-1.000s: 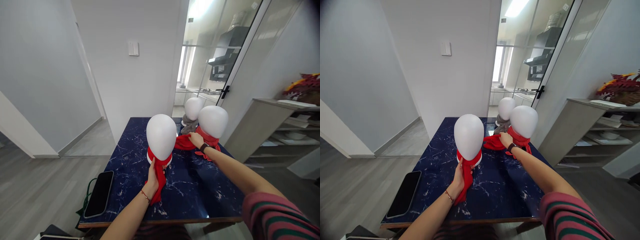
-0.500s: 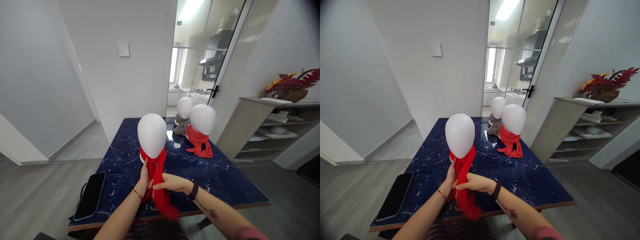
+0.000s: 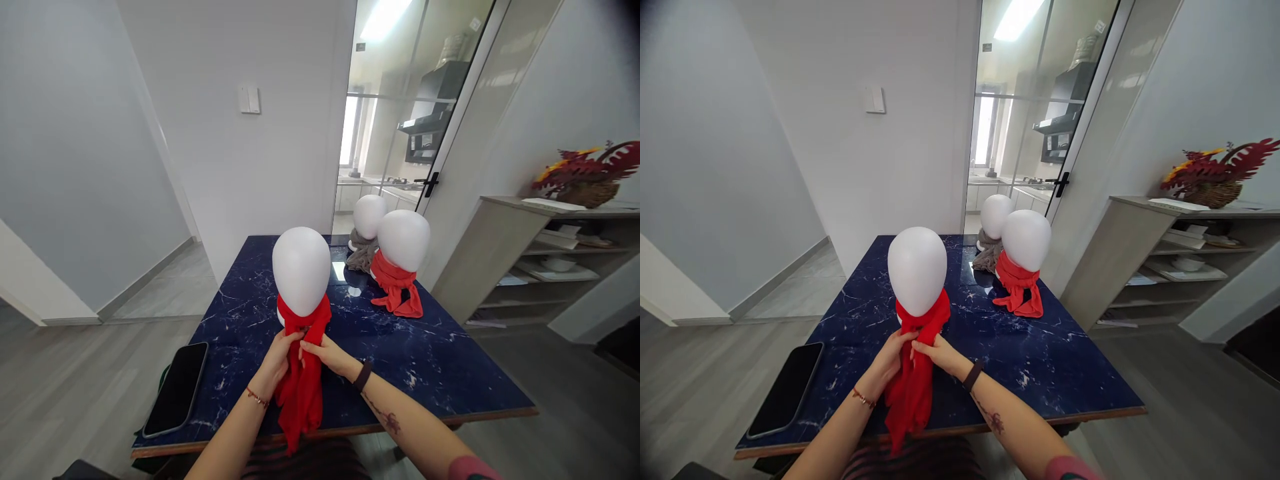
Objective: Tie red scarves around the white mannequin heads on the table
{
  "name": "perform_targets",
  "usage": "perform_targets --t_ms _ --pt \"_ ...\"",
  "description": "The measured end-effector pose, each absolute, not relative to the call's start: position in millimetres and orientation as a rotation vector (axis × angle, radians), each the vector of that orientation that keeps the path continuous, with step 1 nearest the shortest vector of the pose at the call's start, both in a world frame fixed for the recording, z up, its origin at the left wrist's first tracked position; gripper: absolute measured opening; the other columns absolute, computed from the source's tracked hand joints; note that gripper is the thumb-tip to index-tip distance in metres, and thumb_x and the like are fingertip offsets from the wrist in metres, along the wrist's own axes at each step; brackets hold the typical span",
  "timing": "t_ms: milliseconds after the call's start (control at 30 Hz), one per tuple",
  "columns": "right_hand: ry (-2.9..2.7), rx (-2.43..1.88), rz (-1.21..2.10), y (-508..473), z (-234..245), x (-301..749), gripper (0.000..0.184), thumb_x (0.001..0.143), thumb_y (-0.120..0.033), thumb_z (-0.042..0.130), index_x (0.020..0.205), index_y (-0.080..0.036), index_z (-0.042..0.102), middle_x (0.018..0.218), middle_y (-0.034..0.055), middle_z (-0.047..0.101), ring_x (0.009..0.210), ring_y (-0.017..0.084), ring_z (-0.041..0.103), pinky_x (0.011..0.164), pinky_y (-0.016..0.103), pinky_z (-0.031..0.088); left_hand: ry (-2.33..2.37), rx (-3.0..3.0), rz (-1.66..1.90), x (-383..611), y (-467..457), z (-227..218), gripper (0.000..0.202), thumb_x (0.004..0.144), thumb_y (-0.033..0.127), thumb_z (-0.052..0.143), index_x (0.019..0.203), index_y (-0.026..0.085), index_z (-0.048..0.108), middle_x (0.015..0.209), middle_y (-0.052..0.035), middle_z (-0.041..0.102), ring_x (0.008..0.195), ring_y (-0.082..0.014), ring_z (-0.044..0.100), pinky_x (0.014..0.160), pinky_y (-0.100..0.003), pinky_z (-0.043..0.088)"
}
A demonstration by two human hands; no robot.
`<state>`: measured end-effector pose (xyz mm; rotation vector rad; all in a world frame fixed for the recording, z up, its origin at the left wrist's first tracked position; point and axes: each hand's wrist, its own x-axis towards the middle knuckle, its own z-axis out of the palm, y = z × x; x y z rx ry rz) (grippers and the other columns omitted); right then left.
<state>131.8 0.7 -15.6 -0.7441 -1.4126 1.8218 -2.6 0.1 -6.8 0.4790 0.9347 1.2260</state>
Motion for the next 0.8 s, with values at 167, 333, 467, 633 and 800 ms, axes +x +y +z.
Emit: perform_targets --t_ms 167,333,467,633,800 --pt "-1.552 -0.741 1.673 -2 -13 127 0.054 0.074 -0.066 0.058 0.072 -0.013 0.061 0.064 0.002 0.06 0.056 0.011 0.052 0.059 0.025 0.044 1.129 0.624 1.255 -37 -18 -1 0.023 0.065 0.005 0.069 0.086 0.012 0.064 0.079 -0.0098 0.073 0.057 -0.0152 0.065 0.053 -0.023 0.052" --pt "-1.538 -0.833 1.507 -4 -14 125 0.055 0.082 -0.065 0.049 0.075 -0.013 0.065 0.071 0.0045 0.061 0.065 0.014 0.054 0.066 0.027 0.044 0.906 0.22 1.129 -56 -29 14 0.017 0.079 0.013 0.058 0.092 0.006 0.065 0.075 -0.01 0.072 0.059 -0.0137 0.066 0.059 -0.022 0.055" --pt "-1.554 -0.878 1.299 -1 -13 129 0.055 0.088 -0.061 0.04 0.078 -0.014 0.066 0.081 0.0065 0.064 0.08 0.018 0.057 0.081 0.03 0.043 0.679 0.025 1.087 -53 -36 21 0.03 0.088 0.016 0.045 0.11 0.003 0.06 0.088 -0.013 0.072 0.067 -0.0144 0.069 0.066 -0.023 0.056" --pt "-1.581 -0.952 1.258 2 -19 126 0.053 0.088 -0.061 0.041 0.075 -0.015 0.063 0.074 0.0042 0.063 0.069 0.015 0.054 0.07 0.028 0.043 0.739 0.015 1.154 -33 -49 20 0.03 0.087 0.015 0.047 0.112 0.004 0.058 0.084 -0.012 0.073 0.072 -0.0182 0.07 0.07 -0.027 0.057" --pt "-1.482 -0.937 1.346 6 -28 116 0.044 0.079 -0.059 0.057 0.072 -0.015 0.06 0.065 0.001 0.06 0.059 0.013 0.052 0.06 0.026 0.042 0.742 0.107 1.098 -24 -49 20 0.026 0.084 0.017 0.049 0.102 0.005 0.062 0.083 -0.0127 0.073 0.082 -0.0238 0.07 0.077 -0.034 0.055"
